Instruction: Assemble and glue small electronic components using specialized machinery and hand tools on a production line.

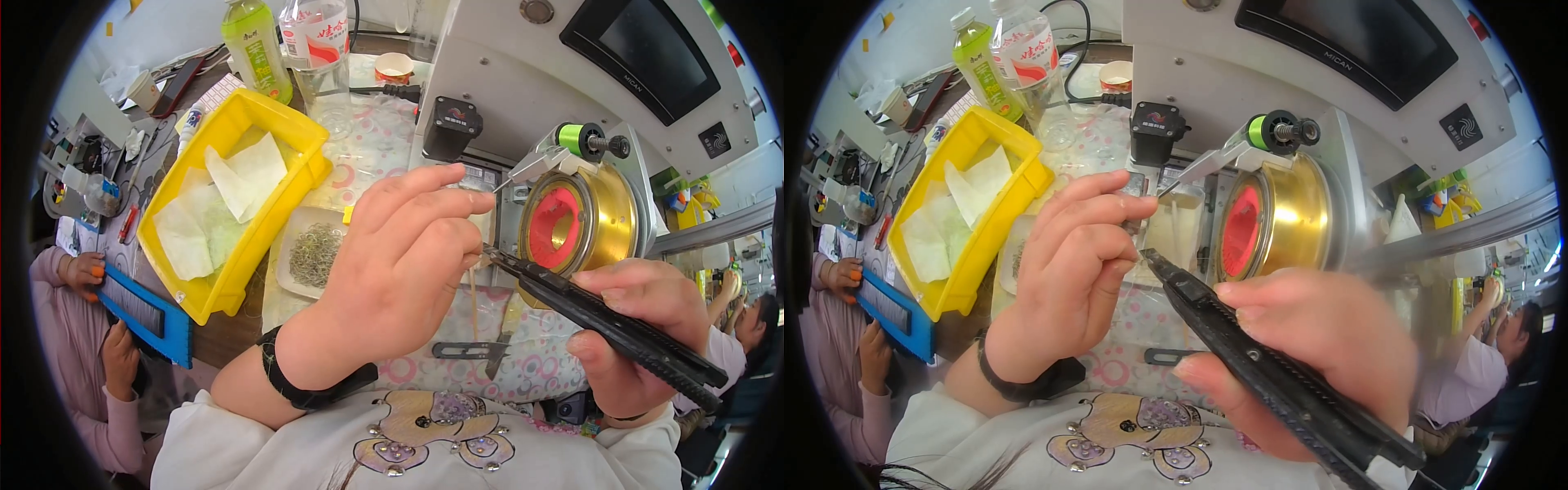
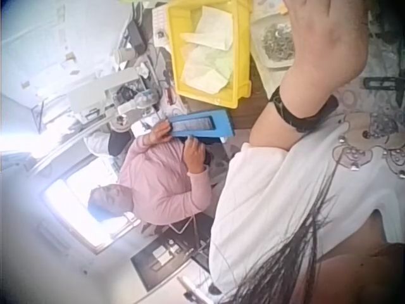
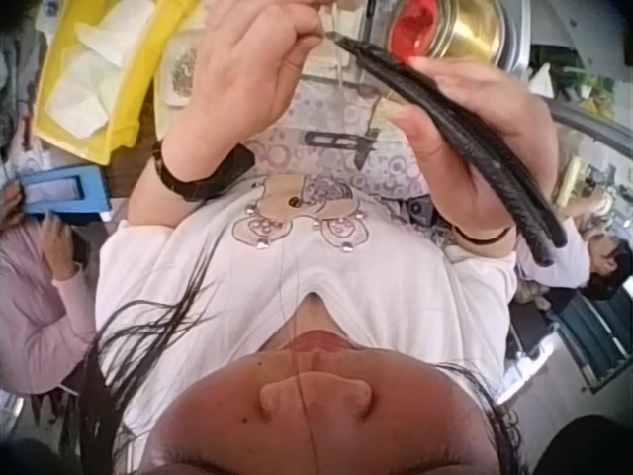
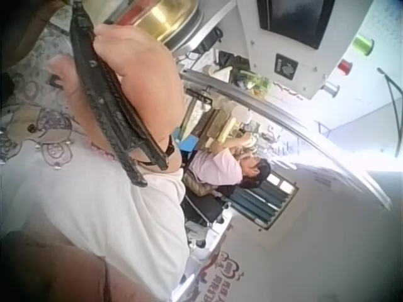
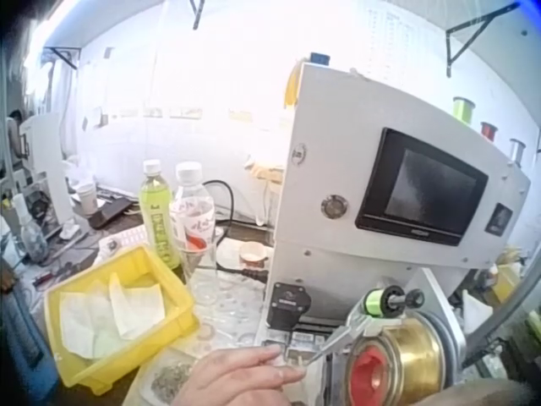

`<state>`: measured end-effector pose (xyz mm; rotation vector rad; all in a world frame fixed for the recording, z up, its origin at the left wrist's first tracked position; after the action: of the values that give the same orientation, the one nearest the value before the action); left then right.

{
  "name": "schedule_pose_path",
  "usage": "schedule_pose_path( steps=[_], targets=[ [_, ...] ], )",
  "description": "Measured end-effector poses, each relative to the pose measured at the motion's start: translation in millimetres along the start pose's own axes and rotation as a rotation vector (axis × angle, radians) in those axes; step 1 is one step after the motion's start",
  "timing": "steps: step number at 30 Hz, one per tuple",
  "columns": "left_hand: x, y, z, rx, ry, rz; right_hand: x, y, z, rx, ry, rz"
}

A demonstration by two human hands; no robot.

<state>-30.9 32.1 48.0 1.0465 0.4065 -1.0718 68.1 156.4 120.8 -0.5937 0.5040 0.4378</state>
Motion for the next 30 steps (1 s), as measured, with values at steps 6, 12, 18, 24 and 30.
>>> schedule_pose_path(
  steps=[6,12,18,24,30],
  targets=[
    [-0.7,0.7,0.3,0.008,0.011,-0.008,-7.1,-5.1,-2.8,0.067,-0.131,0.013],
    [0.3,-0.9,0.1,0.004,0.008,-0.008,5.8,2.0,3.6,-0.069,0.023,0.015],
    [-1.1,0.9,-0.2,0.01,0.01,-0.018,20.9,3.2,42.5,-0.152,0.14,-0.009],
    [-1.1,1.2,-0.8,0.013,0.01,-0.018,15.3,5.7,27.8,-0.185,0.036,0.007],
    [-1.3,0.4,-0.6,0.009,0.0,-0.012,7.9,2.2,10.4,-0.026,0.005,0.051]
  ],
)
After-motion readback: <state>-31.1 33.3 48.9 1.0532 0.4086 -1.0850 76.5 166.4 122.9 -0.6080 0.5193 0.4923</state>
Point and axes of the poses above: each hand's wrist, its own x-axis away from the middle knuckle, its own z-axis out of the back of the hand, y = z × x, the point moved 6 cm from there along -x, towards the middle knuckle, and after that the axes turned 7 degrees about z, right-handed, at the moved point
